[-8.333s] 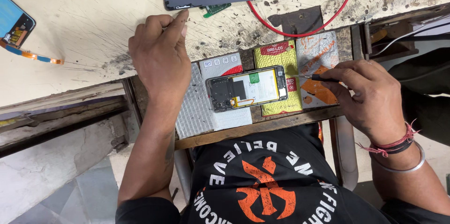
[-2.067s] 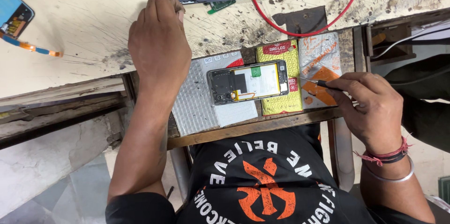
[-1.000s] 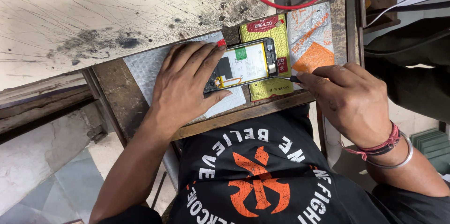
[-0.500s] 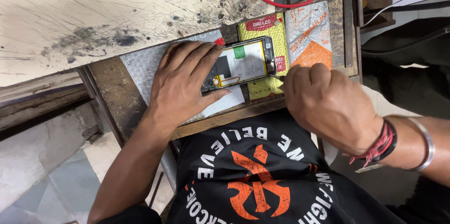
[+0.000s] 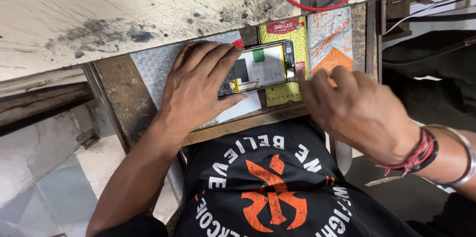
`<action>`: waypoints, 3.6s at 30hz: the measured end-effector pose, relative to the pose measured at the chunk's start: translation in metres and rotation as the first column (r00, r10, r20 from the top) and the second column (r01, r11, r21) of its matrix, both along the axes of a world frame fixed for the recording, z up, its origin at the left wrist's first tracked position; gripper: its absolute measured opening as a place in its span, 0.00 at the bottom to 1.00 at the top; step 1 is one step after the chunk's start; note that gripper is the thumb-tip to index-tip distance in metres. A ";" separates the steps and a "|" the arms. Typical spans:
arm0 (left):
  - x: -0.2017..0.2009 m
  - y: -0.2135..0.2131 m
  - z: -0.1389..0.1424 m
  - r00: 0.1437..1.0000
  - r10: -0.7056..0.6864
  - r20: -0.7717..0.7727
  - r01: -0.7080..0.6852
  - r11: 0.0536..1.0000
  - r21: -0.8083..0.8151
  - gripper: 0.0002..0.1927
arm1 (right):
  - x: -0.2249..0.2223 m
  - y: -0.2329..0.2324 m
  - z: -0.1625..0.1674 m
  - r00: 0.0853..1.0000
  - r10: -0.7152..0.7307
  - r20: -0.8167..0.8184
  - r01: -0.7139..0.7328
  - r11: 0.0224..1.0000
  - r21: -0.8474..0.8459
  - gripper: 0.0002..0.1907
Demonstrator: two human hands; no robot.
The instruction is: The person pries open the back cover of a smartphone, removes the back panel, and works on the exposed internals, using a pry tool to lift and adjust the battery and internal components on the repair bench.
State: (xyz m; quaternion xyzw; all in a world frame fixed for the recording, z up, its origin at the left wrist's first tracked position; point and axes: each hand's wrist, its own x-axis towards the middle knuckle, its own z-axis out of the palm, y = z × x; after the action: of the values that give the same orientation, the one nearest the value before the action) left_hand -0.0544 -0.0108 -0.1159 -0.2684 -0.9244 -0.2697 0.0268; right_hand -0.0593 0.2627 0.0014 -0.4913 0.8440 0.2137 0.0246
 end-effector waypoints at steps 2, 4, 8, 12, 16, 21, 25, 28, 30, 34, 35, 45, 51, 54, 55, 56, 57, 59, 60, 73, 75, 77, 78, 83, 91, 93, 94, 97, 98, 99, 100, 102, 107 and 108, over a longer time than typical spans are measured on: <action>0.000 -0.001 0.000 1.000 -0.010 0.013 0.010 1.000 -0.004 0.44 | -0.001 0.000 0.001 0.998 0.001 0.066 -0.001 1.000 -0.009 0.10; -0.001 -0.002 -0.001 1.000 -0.005 0.002 0.005 1.000 0.002 0.44 | -0.002 0.004 0.003 0.982 0.177 0.068 -0.162 0.968 -0.191 0.19; 0.000 -0.002 -0.002 1.000 -0.006 0.023 0.006 1.000 0.006 0.43 | -0.002 0.006 -0.004 1.000 0.028 0.005 -0.028 0.993 0.117 0.16; 0.003 -0.002 -0.005 0.997 0.005 0.072 -0.008 0.999 0.039 0.43 | -0.002 0.006 -0.004 0.996 0.056 0.064 -0.051 0.995 -0.089 0.18; 0.002 -0.002 -0.009 0.996 -0.020 0.083 0.018 0.999 0.027 0.45 | -0.004 0.002 -0.002 0.987 -0.087 0.135 0.053 0.969 0.241 0.03; 0.001 -0.003 -0.009 0.995 -0.030 0.095 0.027 0.999 0.030 0.45 | -0.004 0.002 0.002 0.987 -0.062 0.150 0.059 0.998 0.030 0.18; -0.001 -0.002 -0.009 0.996 -0.028 0.080 0.026 0.999 0.023 0.44 | -0.002 0.007 0.001 0.990 0.098 0.104 -0.087 0.991 -0.106 0.17; -0.001 -0.001 -0.009 0.996 -0.028 0.086 0.026 0.999 0.026 0.44 | -0.002 0.008 -0.001 0.997 -0.066 0.043 0.063 0.996 0.066 0.26; -0.001 0.000 -0.009 0.996 -0.034 0.087 0.031 0.999 0.030 0.44 | -0.002 0.009 -0.003 0.992 -0.015 0.123 -0.008 0.983 0.186 0.16; 0.001 0.000 -0.007 0.995 -0.024 0.095 0.022 0.999 0.028 0.44 | -0.003 0.010 -0.001 0.998 0.007 0.066 -0.006 1.000 -0.006 0.27; 0.001 0.001 -0.006 0.995 -0.025 0.101 0.023 0.999 0.023 0.44 | -0.003 0.011 -0.001 0.993 -0.028 0.112 0.021 0.998 0.066 0.21; 0.004 0.035 0.007 0.988 -0.124 -0.087 0.125 0.992 0.010 0.34 | -0.005 0.019 0.006 0.991 0.003 0.133 0.007 0.997 -0.082 0.25; -0.003 0.067 0.015 0.984 -0.147 -0.101 0.160 0.979 0.128 0.15 | -0.004 0.028 0.012 0.995 0.028 0.101 0.004 0.951 -0.308 0.26; -0.007 0.077 0.016 0.982 -0.159 -0.100 0.173 0.974 0.147 0.10 | -0.002 0.034 0.012 0.989 -0.061 0.135 0.107 0.925 -0.366 0.24; -0.008 0.080 0.016 0.982 -0.156 -0.103 0.170 0.975 0.146 0.09 | -0.001 0.036 0.011 0.985 -0.094 0.145 0.143 0.912 -0.384 0.23; -0.009 0.083 0.016 0.983 -0.153 -0.105 0.168 0.975 0.147 0.07 | 0.000 0.038 0.010 0.981 -0.122 0.151 0.173 0.899 -0.402 0.23; -0.009 0.085 0.016 0.980 -0.159 -0.118 0.173 0.977 0.120 0.07 | 0.001 0.040 0.009 0.976 -0.149 0.158 0.203 0.885 -0.419 0.23; -0.009 0.089 0.018 0.975 -0.169 -0.143 0.180 0.981 0.066 0.06 | 0.004 0.044 0.007 0.964 -0.204 0.172 0.261 0.857 -0.444 0.22; -0.009 0.090 0.019 0.970 -0.184 -0.159 0.191 0.981 0.026 0.06 | 0.006 0.045 0.006 0.957 -0.231 0.178 0.288 0.845 -0.451 0.22; 0.001 0.076 0.035 0.787 -0.369 -0.495 0.213 0.915 -0.344 0.06 | 0.034 0.034 0.001 0.857 -0.455 0.241 0.500 0.626 -0.599 0.15; 0.002 0.076 0.034 0.783 -0.377 -0.494 0.221 0.912 -0.345 0.06 | 0.037 0.037 -0.004 0.852 -0.455 0.258 0.508 0.602 -0.616 0.14; 0.002 0.076 0.034 0.784 -0.386 -0.487 0.242 0.912 -0.332 0.06 | 0.040 0.041 -0.009 0.844 -0.458 0.277 0.521 0.580 -0.627 0.13; 0.002 0.077 0.034 0.783 -0.381 -0.491 0.240 0.914 -0.327 0.06 | 0.041 0.043 -0.011 0.839 -0.461 0.289 0.530 0.570 -0.628 0.12; 0.004 0.076 0.048 0.810 -0.325 -0.488 0.232 0.942 -0.242 0.08 | 0.044 0.054 -0.021 0.819 -0.483 0.311 0.554 0.521 -0.650 0.11; -0.020 -0.010 0.080 0.921 0.331 -0.206 -0.359 0.926 -0.119 0.10 | 0.048 0.067 -0.025 0.806 -0.501 0.316 0.560 0.471 -0.682 0.10; -0.029 -0.030 0.086 0.865 0.462 -0.195 -0.487 0.867 -0.105 0.05 | 0.049 0.066 -0.025 0.804 -0.498 0.325 0.562 0.458 -0.688 0.10; -0.032 -0.038 0.088 0.842 0.487 -0.232 -0.515 0.853 -0.080 0.05 | 0.049 0.065 -0.025 0.803 -0.496 0.331 0.564 0.452 -0.691 0.10; -0.041 -0.048 0.089 0.823 0.505 -0.259 -0.539 0.838 -0.080 0.03 | 0.047 0.062 -0.026 0.795 -0.495 0.350 0.575 0.432 -0.695 0.10; -0.043 -0.049 0.089 0.827 0.502 -0.252 -0.538 0.838 -0.093 0.02 | 0.047 0.062 -0.026 0.794 -0.491 0.358 0.578 0.429 -0.694 0.10; -0.045 -0.050 0.087 0.825 0.500 -0.262 -0.537 0.838 -0.092 0.03 | 0.045 0.062 -0.026 0.793 -0.488 0.365 0.582 0.426 -0.693 0.10; -0.047 -0.050 0.085 0.824 0.498 -0.270 -0.537 0.839 -0.092 0.04 | 0.044 0.062 -0.026 0.791 -0.486 0.373 0.586 0.423 -0.691 0.10; -0.047 -0.051 0.081 0.827 0.491 -0.274 -0.534 0.839 -0.106 0.04 | 0.042 0.062 -0.026 0.791 -0.483 0.374 0.586 0.427 -0.688 0.10; -0.047 -0.053 0.076 0.826 0.485 -0.287 -0.535 0.835 -0.127 0.05 | 0.041 0.060 -0.027 0.788 -0.481 0.386 0.593 0.419 -0.688 0.11; -0.045 -0.053 0.076 0.821 0.486 -0.301 -0.536 0.836 -0.113 0.05 | 0.041 0.060 -0.027 0.788 -0.480 0.384 0.591 0.419 -0.689 0.11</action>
State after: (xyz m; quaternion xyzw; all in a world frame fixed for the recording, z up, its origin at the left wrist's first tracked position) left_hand -0.0996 -0.0638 -0.0398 -0.0439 -0.9722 -0.1242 0.1935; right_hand -0.0179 0.3223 -0.0251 -0.1678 0.9569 -0.2262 -0.0708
